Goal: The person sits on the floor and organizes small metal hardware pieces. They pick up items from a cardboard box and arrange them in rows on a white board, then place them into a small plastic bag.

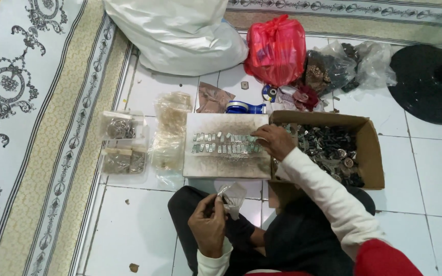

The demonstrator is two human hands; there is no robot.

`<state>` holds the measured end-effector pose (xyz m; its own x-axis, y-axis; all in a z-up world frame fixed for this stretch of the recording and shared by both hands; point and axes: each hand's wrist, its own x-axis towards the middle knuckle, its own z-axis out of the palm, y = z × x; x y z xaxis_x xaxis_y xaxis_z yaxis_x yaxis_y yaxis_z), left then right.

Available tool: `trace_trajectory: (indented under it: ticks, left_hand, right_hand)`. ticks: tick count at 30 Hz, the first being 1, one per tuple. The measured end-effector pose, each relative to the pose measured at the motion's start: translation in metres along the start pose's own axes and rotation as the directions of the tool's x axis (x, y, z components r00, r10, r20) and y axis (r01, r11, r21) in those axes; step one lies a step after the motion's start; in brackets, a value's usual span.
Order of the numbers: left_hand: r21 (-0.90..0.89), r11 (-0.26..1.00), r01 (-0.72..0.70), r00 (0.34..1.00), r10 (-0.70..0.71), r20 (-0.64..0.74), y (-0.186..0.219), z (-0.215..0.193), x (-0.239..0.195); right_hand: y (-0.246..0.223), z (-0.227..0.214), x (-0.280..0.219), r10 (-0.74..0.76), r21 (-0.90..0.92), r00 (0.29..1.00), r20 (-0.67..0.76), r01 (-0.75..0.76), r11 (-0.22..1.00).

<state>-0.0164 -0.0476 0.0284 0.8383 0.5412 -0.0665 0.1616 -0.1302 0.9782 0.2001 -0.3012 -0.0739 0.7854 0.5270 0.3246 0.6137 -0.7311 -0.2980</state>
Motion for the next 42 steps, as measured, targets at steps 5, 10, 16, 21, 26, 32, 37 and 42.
trace_trajectory:
  ticks: [5, 10, 16, 21, 26, 32, 37, 42]
  left_hand:
    - [0.024, 0.999, 0.047, 0.999, -0.047, -0.001, -0.014, -0.001, 0.0]
    - [0.024, 0.998, 0.064, 0.998, -0.064, -0.005, -0.008, -0.006, 0.002]
    - [0.041, 0.998, 0.057, 0.998, -0.056, -0.01, -0.007, -0.008, 0.003]
    - [0.015, 0.997, 0.077, 0.997, -0.077, -0.017, -0.01, -0.008, 0.003]
    - [-0.006, 0.997, 0.082, 0.996, -0.082, -0.018, -0.011, -0.008, 0.002]
    - [0.006, 0.997, 0.078, 0.997, -0.078, -0.024, -0.013, -0.007, 0.002]
    - [0.014, 0.996, 0.094, 0.996, -0.093, -0.013, -0.017, -0.008, 0.003]
    - [0.022, 0.998, 0.061, 0.998, -0.061, -0.028, -0.017, -0.009, 0.003]
  right_hand:
    - [0.054, 0.052, 0.012, 0.037, -0.196, 0.926, 0.375, 0.04, 0.98]
    - [0.067, 0.077, 0.01, 0.05, -0.201, 0.886, 0.46, 0.049, 0.978]
    - [0.09, 0.097, 0.006, -0.043, -0.276, 0.922, 0.385, 0.16, 0.948]
    - [0.073, 0.082, 0.014, -0.02, -0.179, 0.921, 0.389, 0.097, 0.979]
    - [0.078, 0.086, 0.008, 0.013, -0.211, 0.918, 0.396, 0.077, 0.974]
    - [0.073, 0.082, 0.015, 0.186, -0.2, 0.876, 0.446, -0.106, 0.974]
    - [0.066, 0.072, 0.024, 0.227, -0.171, 0.852, 0.472, -0.164, 0.972]
    - [0.065, 0.071, 0.021, 0.224, -0.158, 0.837, 0.5, -0.166, 0.973]
